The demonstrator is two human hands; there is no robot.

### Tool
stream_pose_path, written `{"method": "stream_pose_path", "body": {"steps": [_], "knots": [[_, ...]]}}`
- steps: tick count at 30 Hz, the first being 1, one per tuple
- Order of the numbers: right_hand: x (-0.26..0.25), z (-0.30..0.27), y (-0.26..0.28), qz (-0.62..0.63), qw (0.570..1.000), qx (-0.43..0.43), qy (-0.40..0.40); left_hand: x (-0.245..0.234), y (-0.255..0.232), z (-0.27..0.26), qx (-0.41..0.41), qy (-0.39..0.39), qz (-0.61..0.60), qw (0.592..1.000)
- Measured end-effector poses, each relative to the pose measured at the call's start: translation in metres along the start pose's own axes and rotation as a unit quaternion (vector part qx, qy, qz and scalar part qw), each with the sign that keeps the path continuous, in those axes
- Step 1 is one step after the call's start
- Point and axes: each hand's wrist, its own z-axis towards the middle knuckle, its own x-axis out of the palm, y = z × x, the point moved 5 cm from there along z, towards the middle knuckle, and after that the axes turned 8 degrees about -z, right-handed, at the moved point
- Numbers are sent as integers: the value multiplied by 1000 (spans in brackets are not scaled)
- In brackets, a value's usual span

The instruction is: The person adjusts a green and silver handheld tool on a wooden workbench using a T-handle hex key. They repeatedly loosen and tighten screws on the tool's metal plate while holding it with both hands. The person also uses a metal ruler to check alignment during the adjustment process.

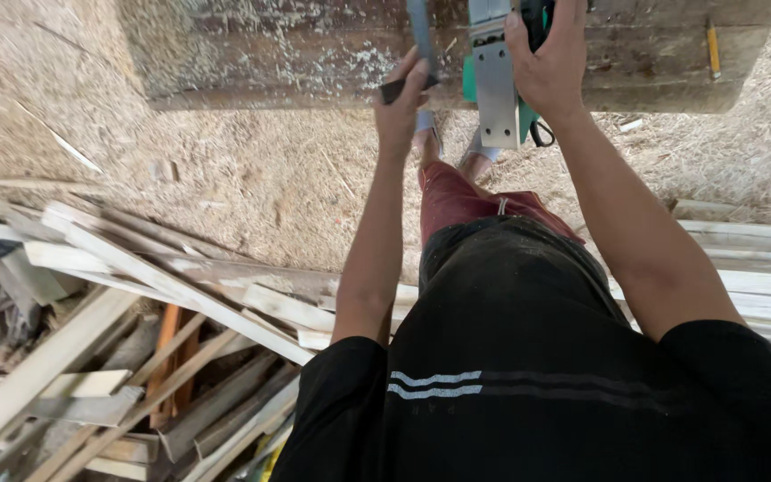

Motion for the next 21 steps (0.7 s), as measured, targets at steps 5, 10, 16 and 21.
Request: {"method": "stream_pose_path", "body": {"steps": [5, 10, 16, 21], "knots": [[-2, -5, 3, 6, 996, 92, 21, -55, -12, 43, 4, -36, -20, 999], [-8, -10, -3, -32, 996, 78, -11, -67, -28, 29, -58, -141, -26, 988], [-16, -50, -11, 57, 981, 187, -8, -40, -15, -25, -113, -152, 128, 974], [-29, -79, -18, 178, 952, 248, 6, -13, 12, -54, -125, -125, 122, 977]]}}
